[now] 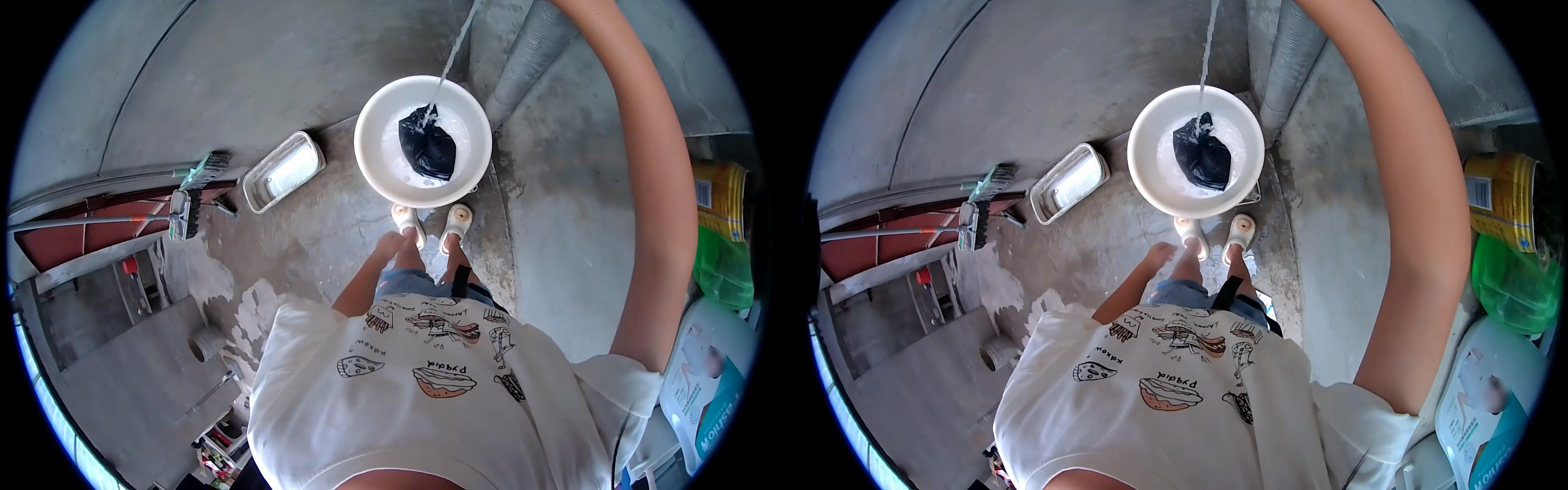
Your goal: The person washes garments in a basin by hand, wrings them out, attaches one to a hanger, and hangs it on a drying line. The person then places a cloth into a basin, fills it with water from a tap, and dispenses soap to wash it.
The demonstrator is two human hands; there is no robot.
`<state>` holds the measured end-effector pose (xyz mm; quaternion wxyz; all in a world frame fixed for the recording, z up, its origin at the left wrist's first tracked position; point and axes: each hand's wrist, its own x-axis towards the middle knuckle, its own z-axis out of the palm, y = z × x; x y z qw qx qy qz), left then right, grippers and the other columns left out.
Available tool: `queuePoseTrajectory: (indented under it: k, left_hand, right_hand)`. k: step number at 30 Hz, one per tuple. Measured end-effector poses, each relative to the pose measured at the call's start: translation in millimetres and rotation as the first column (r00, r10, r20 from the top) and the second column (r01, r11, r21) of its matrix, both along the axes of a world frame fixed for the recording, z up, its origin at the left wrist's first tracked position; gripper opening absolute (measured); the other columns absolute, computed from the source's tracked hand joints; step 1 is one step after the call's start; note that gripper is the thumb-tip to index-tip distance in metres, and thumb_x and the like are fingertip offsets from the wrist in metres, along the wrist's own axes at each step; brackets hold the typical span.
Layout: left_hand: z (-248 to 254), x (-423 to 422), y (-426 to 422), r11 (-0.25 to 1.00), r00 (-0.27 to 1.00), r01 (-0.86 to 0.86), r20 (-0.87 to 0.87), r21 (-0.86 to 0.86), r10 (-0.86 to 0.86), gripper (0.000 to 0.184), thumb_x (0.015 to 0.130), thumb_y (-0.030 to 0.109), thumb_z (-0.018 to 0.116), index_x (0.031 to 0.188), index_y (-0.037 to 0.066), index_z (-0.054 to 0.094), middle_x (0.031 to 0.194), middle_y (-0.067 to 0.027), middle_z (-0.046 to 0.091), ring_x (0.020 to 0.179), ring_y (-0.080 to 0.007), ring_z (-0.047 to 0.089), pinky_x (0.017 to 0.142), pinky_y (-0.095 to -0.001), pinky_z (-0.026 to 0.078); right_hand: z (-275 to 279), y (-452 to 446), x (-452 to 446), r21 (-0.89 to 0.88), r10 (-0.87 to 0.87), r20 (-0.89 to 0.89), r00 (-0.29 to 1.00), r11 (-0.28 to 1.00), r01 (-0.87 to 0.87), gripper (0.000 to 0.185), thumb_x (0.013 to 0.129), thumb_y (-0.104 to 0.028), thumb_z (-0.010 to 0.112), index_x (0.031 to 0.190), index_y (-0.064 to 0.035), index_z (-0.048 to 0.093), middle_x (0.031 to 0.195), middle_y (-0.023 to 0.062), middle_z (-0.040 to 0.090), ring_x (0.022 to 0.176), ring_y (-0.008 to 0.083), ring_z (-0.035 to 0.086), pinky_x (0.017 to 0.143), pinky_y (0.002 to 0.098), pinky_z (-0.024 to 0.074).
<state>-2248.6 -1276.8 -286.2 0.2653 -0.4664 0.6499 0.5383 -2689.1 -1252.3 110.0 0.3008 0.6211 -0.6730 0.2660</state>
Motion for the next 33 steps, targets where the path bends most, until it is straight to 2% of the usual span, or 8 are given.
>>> queuePoseTrajectory:
  k: [2,7,19,24,26,27,29,33]
  left_hand:
    - [-10,15,-5,1.000,1.000,0.003,0.011,-0.003,-0.003,0.037,0.073,0.034,0.055,0.089,0.002,0.055,0.079,-0.0073,0.056,0.070,-0.0174,0.052,0.053,-0.0289,0.039]
    - [-12,29,-14,0.999,0.999,-0.050,-0.003,0.005,0.050,0.037,0.072,0.036,0.056,0.089,0.003,0.055,0.079,-0.0077,0.056,0.068,-0.0172,0.052,0.051,-0.0299,0.039]
    - [-7,5,-31,1.000,0.989,0.012,-0.145,-0.029,-0.016,0.031,0.075,0.030,0.054,0.086,0.001,0.056,0.074,-0.0060,0.055,0.067,-0.0149,0.049,0.060,-0.0269,0.041]
    - [-11,7,-33,0.999,0.989,-0.045,-0.140,0.018,0.047,0.030,0.075,0.029,0.055,0.085,0.000,0.056,0.074,-0.0068,0.055,0.067,-0.0149,0.049,0.061,-0.0269,0.041]
    - [-27,15,-37,1.000,0.991,-0.018,-0.132,-0.001,0.018,0.030,0.075,0.029,0.056,0.085,0.000,0.056,0.074,-0.0064,0.055,0.067,-0.0149,0.049,0.061,-0.0268,0.041]
    - [-34,19,-40,1.000,0.992,0.007,-0.123,-0.021,-0.010,0.029,0.075,0.029,0.056,0.084,0.001,0.056,0.074,-0.0061,0.055,0.067,-0.0149,0.049,0.061,-0.0268,0.041]
    - [-30,24,-43,1.000,0.992,-0.024,-0.120,-0.005,0.023,0.029,0.075,0.029,0.057,0.084,0.001,0.056,0.074,-0.0054,0.055,0.066,-0.0146,0.049,0.060,-0.0269,0.041]
    - [-34,34,-51,0.998,0.996,-0.054,-0.073,-0.013,0.053,0.029,0.074,0.029,0.057,0.084,0.002,0.056,0.073,-0.0066,0.056,0.067,-0.0167,0.052,0.059,-0.0300,0.043]
  right_hand:
    - [2,1,4,0.041,-0.085,0.030,0.996,0.996,0.084,0.019,0.068,-0.016,0.048,0.056,-0.0003,0.048,0.061,0.0157,0.049,0.064,0.0324,0.049,0.060,0.0417,0.0401]
    - [8,5,14,0.042,-0.073,0.034,0.997,0.997,0.071,0.018,0.067,-0.014,0.049,0.057,-0.0001,0.048,0.062,0.0164,0.049,0.065,0.0331,0.049,0.060,0.0417,0.0402]
    - [9,2,17,0.085,-0.134,0.061,0.989,0.988,0.128,0.017,0.067,-0.013,0.049,0.057,0.0009,0.047,0.062,0.0175,0.048,0.065,0.0344,0.048,0.058,0.0419,0.0391]
    - [9,-2,21,0.092,-0.174,0.062,0.983,0.981,0.168,0.019,0.068,-0.014,0.048,0.057,0.0014,0.048,0.063,0.0181,0.049,0.064,0.0349,0.050,0.059,0.0423,0.0404]
    - [6,-11,25,0.052,-0.468,0.004,0.884,0.883,0.467,0.022,0.068,-0.018,0.047,0.059,0.0011,0.054,0.066,0.0195,0.055,0.067,0.0351,0.054,0.063,0.0422,0.0436]
    - [8,-16,29,0.054,-0.468,0.004,0.884,0.882,0.468,0.022,0.068,-0.018,0.047,0.059,0.0011,0.054,0.066,0.0195,0.055,0.067,0.0351,0.054,0.063,0.0422,0.0436]
    - [17,-26,43,0.184,-0.735,0.095,0.671,0.675,0.714,0.028,0.068,-0.022,0.046,0.064,0.0017,0.059,0.071,0.0220,0.058,0.070,0.0357,0.057,0.067,0.0414,0.0456]
    - [23,-40,49,0.267,-0.844,0.109,0.525,0.533,0.803,0.031,0.068,-0.024,0.046,0.067,0.0025,0.061,0.072,0.0233,0.058,0.071,0.0363,0.057,0.068,0.0405,0.0460]
